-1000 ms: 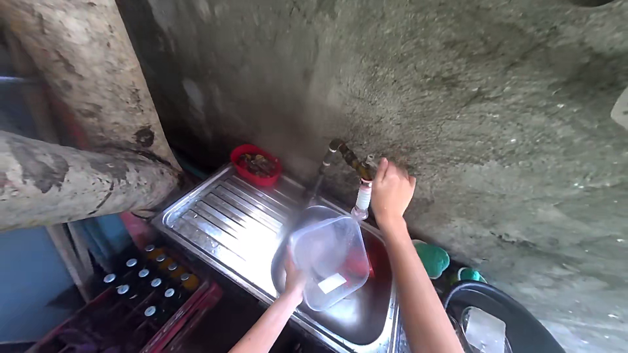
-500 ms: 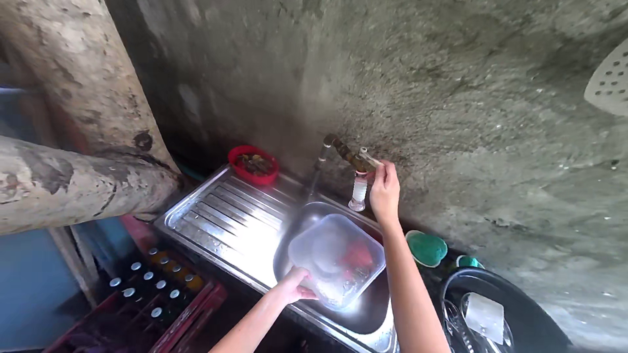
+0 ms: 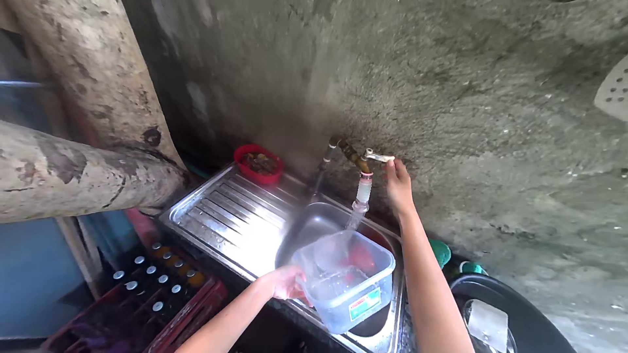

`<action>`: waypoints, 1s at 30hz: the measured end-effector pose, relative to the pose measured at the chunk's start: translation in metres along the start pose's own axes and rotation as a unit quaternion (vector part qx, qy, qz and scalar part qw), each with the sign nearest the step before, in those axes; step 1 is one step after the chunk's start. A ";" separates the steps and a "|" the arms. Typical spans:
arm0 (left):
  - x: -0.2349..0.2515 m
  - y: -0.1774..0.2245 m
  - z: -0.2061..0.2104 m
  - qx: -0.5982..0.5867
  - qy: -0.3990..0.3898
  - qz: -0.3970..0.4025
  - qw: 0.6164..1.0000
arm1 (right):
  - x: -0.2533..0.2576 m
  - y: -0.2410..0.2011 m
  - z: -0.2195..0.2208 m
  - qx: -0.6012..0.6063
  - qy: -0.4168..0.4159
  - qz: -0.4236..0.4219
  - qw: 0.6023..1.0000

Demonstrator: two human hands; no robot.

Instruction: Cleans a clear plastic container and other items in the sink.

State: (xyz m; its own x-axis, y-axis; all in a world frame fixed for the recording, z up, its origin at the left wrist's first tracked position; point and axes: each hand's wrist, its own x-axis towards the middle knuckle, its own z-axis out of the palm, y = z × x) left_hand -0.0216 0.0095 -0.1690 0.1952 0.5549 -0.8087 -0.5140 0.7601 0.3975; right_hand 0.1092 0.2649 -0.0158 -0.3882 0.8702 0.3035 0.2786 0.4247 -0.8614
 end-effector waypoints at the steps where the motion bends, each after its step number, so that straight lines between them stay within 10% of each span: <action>1: 0.001 -0.003 -0.001 -0.009 -0.004 -0.002 1.000 | -0.006 0.004 0.006 0.038 0.008 0.029 0.999; 6: 0.004 -0.010 -0.005 -0.035 0.006 -0.002 0.999 | -0.040 0.042 0.047 0.355 0.090 0.380 0.850; 9: 0.006 -0.009 -0.005 -0.028 0.009 0.018 0.999 | -0.046 0.062 0.061 0.313 -0.010 0.469 0.826; 16: 0.013 -0.001 -0.006 -0.025 0.033 0.052 0.998 | -0.059 0.080 0.094 0.264 0.069 0.383 0.883; 19: 0.024 0.006 -0.009 -0.033 0.034 0.067 0.997 | -0.063 0.081 0.069 0.100 -0.075 0.354 0.927; 26: 0.053 0.020 -0.001 -0.011 0.022 0.053 0.998 | -0.084 0.052 0.041 -0.492 -0.191 0.216 0.821; 30: 0.079 0.026 -0.005 0.032 0.019 0.055 0.998 | -0.105 0.055 0.008 -0.537 -0.147 0.159 0.815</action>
State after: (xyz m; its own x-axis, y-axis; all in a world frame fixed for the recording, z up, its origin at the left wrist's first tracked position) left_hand -0.0232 0.0713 -0.2250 0.1091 0.6236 -0.7741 -0.4758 0.7165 0.5102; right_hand 0.1581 0.1947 -0.0987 -0.2955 0.9486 -0.1128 0.9537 0.2999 0.0239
